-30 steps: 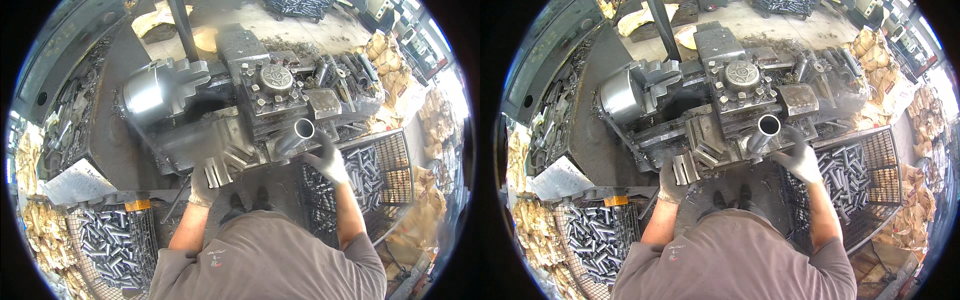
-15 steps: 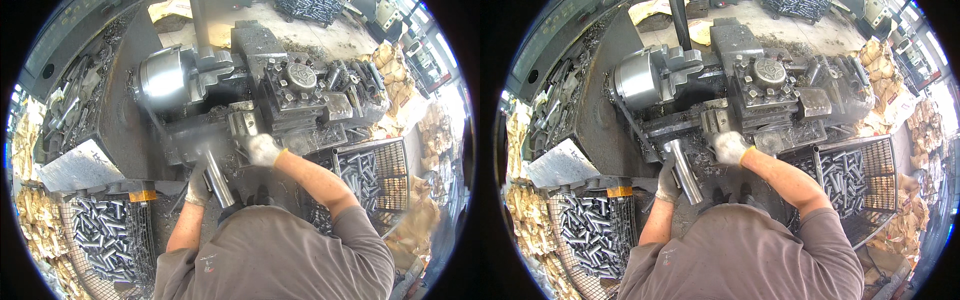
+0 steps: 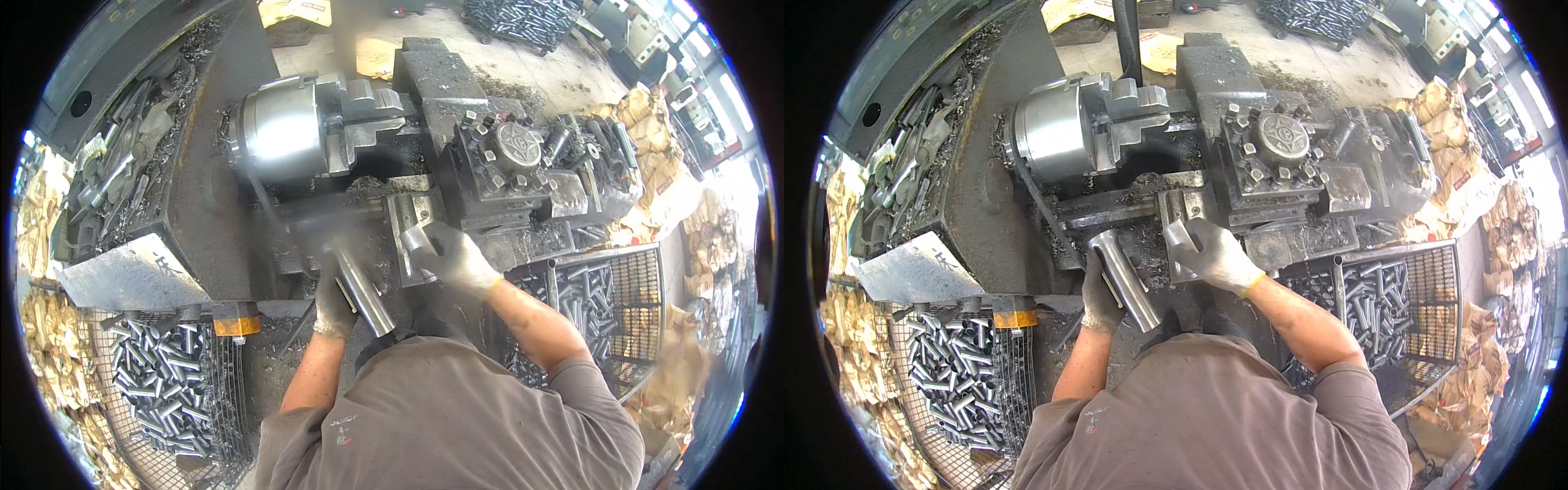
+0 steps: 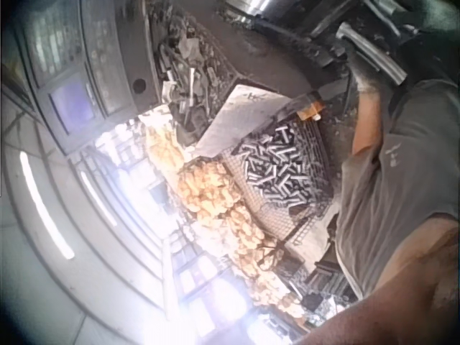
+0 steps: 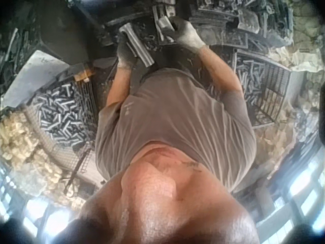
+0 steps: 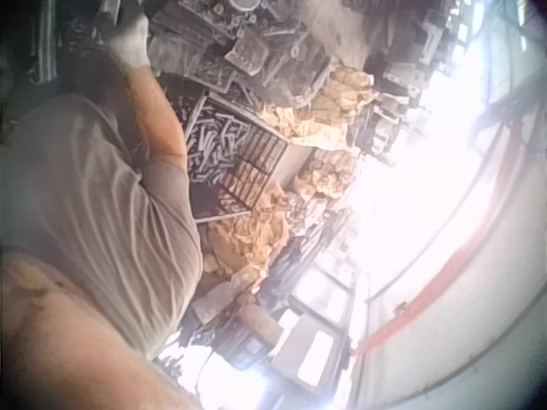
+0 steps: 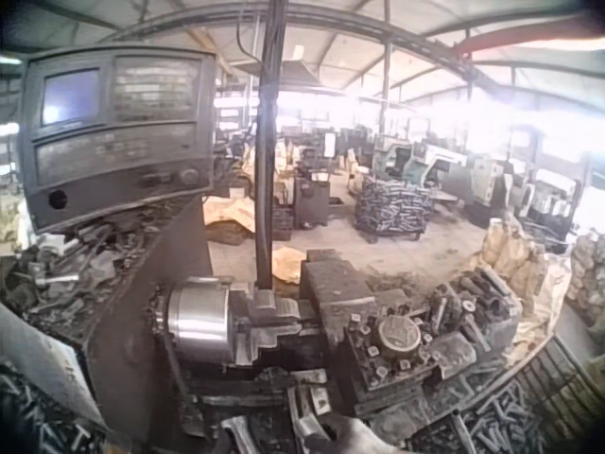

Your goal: The person repeatedly picks metal tubes from a wire basket, inserts them into a lathe chuck, operates the machine, removes the processed tubes, and places them into a second basket. The cycle continues throughout the clip.

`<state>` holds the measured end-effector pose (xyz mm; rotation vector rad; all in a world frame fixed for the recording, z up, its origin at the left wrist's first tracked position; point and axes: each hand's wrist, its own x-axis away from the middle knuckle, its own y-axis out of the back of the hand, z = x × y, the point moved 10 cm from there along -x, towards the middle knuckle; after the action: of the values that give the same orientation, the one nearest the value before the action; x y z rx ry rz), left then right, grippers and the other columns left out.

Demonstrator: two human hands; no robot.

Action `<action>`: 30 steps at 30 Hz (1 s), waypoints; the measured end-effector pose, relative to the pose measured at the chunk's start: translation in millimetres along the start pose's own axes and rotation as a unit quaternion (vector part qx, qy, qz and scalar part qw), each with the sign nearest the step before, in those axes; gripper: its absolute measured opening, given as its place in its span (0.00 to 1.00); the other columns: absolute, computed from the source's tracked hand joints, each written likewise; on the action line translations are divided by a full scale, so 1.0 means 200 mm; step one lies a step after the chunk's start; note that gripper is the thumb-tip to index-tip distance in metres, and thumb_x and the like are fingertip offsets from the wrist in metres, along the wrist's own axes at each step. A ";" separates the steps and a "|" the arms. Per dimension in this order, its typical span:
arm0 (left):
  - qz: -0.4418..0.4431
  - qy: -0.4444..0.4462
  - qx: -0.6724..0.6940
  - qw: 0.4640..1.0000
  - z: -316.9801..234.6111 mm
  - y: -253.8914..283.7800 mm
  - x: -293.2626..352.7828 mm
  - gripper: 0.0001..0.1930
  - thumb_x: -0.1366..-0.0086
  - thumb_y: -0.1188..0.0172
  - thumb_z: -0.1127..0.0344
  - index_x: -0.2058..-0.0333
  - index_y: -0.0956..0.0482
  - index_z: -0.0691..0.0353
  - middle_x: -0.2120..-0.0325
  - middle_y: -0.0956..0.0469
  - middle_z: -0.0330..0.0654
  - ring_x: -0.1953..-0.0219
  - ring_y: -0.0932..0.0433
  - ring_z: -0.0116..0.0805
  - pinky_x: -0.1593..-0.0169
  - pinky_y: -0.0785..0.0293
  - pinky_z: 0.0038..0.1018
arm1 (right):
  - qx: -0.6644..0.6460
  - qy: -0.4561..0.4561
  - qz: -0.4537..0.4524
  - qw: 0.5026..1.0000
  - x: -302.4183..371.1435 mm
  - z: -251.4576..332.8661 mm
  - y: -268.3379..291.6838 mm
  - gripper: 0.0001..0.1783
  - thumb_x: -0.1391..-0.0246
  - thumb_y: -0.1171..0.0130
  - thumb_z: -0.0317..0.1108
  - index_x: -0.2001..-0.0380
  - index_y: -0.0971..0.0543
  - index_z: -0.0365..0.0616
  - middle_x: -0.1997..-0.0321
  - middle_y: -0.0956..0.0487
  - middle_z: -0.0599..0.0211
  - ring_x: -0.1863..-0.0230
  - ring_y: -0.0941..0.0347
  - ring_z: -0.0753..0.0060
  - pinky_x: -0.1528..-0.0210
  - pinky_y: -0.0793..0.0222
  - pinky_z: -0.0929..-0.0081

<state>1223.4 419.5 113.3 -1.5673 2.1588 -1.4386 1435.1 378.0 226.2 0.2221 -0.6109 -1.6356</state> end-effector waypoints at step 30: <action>-0.277 -0.131 -0.099 0.947 0.03 0.76 0.33 0.18 0.27 0.36 0.54 0.46 0.19 0.59 0.54 0.14 0.45 0.53 0.16 0.40 0.48 0.19 0.37 | 0.408 0.121 0.237 0.873 -1.27 0.32 0.56 0.35 0.68 0.25 0.42 0.51 0.16 0.40 0.58 0.11 0.48 0.55 0.13 0.48 0.54 0.18 0.55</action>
<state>1093.4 365.6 26.6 -2.4238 1.8342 -1.0499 1543.2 633.5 284.5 0.8152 -1.0430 -0.7817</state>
